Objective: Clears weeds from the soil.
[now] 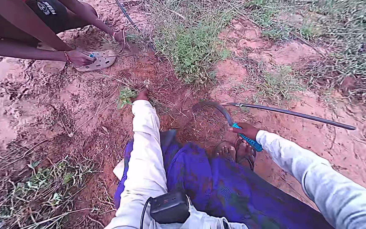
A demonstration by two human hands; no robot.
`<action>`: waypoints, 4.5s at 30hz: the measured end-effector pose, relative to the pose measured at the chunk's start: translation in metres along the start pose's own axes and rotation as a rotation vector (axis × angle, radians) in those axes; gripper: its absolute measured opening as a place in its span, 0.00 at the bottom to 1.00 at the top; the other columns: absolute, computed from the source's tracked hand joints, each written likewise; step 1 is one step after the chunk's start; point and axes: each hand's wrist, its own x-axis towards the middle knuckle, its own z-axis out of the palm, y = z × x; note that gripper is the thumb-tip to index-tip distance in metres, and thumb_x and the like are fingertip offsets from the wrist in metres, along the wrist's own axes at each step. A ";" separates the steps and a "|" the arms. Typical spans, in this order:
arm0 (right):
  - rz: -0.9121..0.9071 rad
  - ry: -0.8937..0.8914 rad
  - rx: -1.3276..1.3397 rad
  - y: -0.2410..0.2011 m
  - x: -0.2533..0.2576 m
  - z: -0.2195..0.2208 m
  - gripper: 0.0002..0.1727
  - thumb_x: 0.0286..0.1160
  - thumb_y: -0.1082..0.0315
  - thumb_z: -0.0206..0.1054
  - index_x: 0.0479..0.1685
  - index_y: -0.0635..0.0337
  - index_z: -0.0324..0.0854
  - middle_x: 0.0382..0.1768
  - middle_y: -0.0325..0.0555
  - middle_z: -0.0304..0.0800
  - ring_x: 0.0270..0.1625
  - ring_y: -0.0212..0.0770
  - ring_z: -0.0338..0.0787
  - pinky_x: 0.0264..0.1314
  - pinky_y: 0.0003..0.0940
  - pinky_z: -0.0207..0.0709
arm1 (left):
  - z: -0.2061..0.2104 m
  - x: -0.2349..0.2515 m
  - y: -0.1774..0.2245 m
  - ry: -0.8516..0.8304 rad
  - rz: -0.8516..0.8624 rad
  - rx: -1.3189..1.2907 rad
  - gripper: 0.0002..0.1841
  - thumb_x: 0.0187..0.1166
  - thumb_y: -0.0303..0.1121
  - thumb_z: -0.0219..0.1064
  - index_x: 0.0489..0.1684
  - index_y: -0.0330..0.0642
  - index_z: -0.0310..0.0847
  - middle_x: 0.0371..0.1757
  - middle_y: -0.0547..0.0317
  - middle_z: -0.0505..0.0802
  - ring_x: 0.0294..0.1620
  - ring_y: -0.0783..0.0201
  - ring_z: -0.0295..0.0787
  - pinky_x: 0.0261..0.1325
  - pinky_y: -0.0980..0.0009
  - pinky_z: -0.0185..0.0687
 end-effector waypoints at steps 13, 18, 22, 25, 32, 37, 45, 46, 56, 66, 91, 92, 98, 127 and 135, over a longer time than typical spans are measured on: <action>-0.178 -0.229 -0.637 -0.010 -0.045 -0.029 0.31 0.89 0.47 0.60 0.65 0.73 0.76 0.41 0.67 0.87 0.39 0.60 0.88 0.51 0.57 0.80 | 0.012 0.024 -0.008 -0.020 -0.057 -0.032 0.43 0.82 0.35 0.72 0.91 0.26 0.47 0.87 0.32 0.69 0.88 0.50 0.67 0.88 0.62 0.63; -0.009 0.323 -0.376 -0.028 -0.004 -0.081 0.32 0.88 0.48 0.61 0.72 0.70 0.74 0.50 0.74 0.88 0.51 0.70 0.90 0.59 0.68 0.78 | -0.004 0.025 -0.014 -0.054 -0.038 0.086 0.42 0.84 0.34 0.70 0.91 0.25 0.45 0.88 0.31 0.68 0.90 0.48 0.64 0.89 0.60 0.60; -0.058 0.211 -0.273 -0.030 -0.042 -0.094 0.26 0.89 0.52 0.61 0.67 0.69 0.73 0.27 0.52 0.78 0.22 0.42 0.78 0.31 0.40 0.78 | -0.005 0.026 -0.014 -0.032 -0.067 -0.051 0.44 0.82 0.32 0.72 0.92 0.26 0.43 0.88 0.31 0.67 0.88 0.49 0.66 0.87 0.61 0.62; -0.073 -0.016 -0.565 -0.030 -0.063 -0.105 0.25 0.82 0.51 0.69 0.61 0.67 0.80 0.25 0.49 0.81 0.22 0.38 0.78 0.32 0.35 0.77 | -0.001 0.024 -0.013 -0.021 -0.044 0.006 0.44 0.79 0.35 0.75 0.90 0.25 0.49 0.87 0.31 0.70 0.88 0.48 0.67 0.87 0.59 0.63; 0.017 0.377 -0.600 -0.031 -0.035 -0.111 0.28 0.83 0.48 0.68 0.69 0.63 0.80 0.48 0.71 0.90 0.51 0.70 0.91 0.56 0.69 0.78 | 0.002 0.021 -0.012 -0.064 -0.011 -0.013 0.46 0.79 0.37 0.76 0.90 0.25 0.49 0.88 0.31 0.68 0.88 0.48 0.65 0.89 0.58 0.61; -0.128 0.044 -0.621 -0.041 -0.036 -0.101 0.28 0.81 0.49 0.71 0.61 0.68 0.82 0.36 0.58 0.87 0.31 0.48 0.85 0.44 0.48 0.80 | -0.005 0.013 -0.011 0.002 -0.025 -0.079 0.47 0.76 0.34 0.78 0.91 0.26 0.48 0.87 0.31 0.69 0.87 0.47 0.67 0.87 0.57 0.64; -0.030 0.335 -0.498 -0.046 -0.016 -0.090 0.31 0.86 0.46 0.64 0.68 0.68 0.77 0.52 0.71 0.87 0.52 0.66 0.89 0.60 0.64 0.77 | -0.007 0.025 -0.011 0.084 -0.049 -0.139 0.48 0.77 0.35 0.77 0.91 0.25 0.47 0.87 0.29 0.68 0.88 0.44 0.65 0.88 0.55 0.63; -0.054 0.281 -0.513 -0.048 -0.021 -0.087 0.32 0.86 0.46 0.64 0.68 0.70 0.78 0.54 0.73 0.87 0.56 0.68 0.88 0.64 0.66 0.75 | -0.009 0.028 -0.010 0.110 -0.055 -0.152 0.47 0.78 0.35 0.77 0.91 0.25 0.48 0.87 0.29 0.69 0.88 0.44 0.66 0.87 0.55 0.64; 0.051 0.539 -0.422 -0.080 -0.005 -0.088 0.33 0.88 0.44 0.60 0.75 0.67 0.76 0.63 0.75 0.85 0.69 0.73 0.84 0.70 0.72 0.71 | -0.013 0.012 0.009 -0.090 -0.047 0.048 0.28 0.92 0.31 0.58 0.87 0.24 0.57 0.85 0.32 0.72 0.86 0.51 0.69 0.87 0.62 0.62; 0.112 0.416 -0.529 -0.071 -0.008 -0.085 0.33 0.89 0.46 0.59 0.73 0.71 0.76 0.68 0.75 0.82 0.74 0.73 0.81 0.73 0.72 0.68 | -0.005 0.015 0.002 -0.152 -0.010 -0.056 0.25 0.95 0.33 0.52 0.84 0.22 0.62 0.84 0.31 0.72 0.85 0.51 0.70 0.86 0.61 0.62; 0.157 0.647 0.519 -0.093 -0.008 -0.030 0.31 0.95 0.51 0.51 0.77 0.72 0.72 0.74 0.69 0.79 0.78 0.59 0.79 0.81 0.54 0.68 | -0.008 0.003 -0.005 -0.221 0.163 0.040 0.22 0.96 0.28 0.47 0.82 0.21 0.61 0.85 0.32 0.71 0.79 0.59 0.71 0.82 0.68 0.62; 0.145 0.646 0.422 -0.093 -0.006 -0.036 0.31 0.94 0.51 0.52 0.79 0.70 0.71 0.75 0.67 0.79 0.80 0.58 0.79 0.82 0.54 0.67 | -0.009 0.000 -0.005 -0.218 0.159 0.024 0.22 0.95 0.28 0.47 0.82 0.21 0.61 0.84 0.33 0.72 0.77 0.60 0.72 0.81 0.69 0.63; 0.163 0.710 0.237 -0.059 -0.044 -0.045 0.33 0.94 0.48 0.50 0.79 0.70 0.70 0.71 0.69 0.82 0.76 0.61 0.82 0.78 0.57 0.70 | -0.011 0.004 -0.004 -0.206 0.135 -0.049 0.21 0.95 0.27 0.48 0.80 0.22 0.62 0.81 0.35 0.74 0.72 0.64 0.74 0.77 0.70 0.65; 0.249 0.560 0.818 -0.085 -0.020 0.064 0.30 0.96 0.54 0.50 0.78 0.75 0.69 0.73 0.72 0.78 0.78 0.60 0.79 0.81 0.54 0.67 | 0.006 0.021 -0.015 -0.314 0.158 -0.007 0.21 0.95 0.30 0.50 0.79 0.22 0.64 0.79 0.34 0.76 0.71 0.61 0.76 0.77 0.67 0.67; 0.039 0.627 0.431 -0.086 -0.025 0.055 0.32 0.95 0.54 0.50 0.86 0.71 0.59 0.69 0.70 0.83 0.74 0.62 0.84 0.78 0.56 0.72 | -0.007 0.006 -0.006 -0.261 0.121 -0.006 0.21 0.95 0.29 0.48 0.79 0.22 0.63 0.79 0.34 0.75 0.70 0.61 0.75 0.76 0.68 0.67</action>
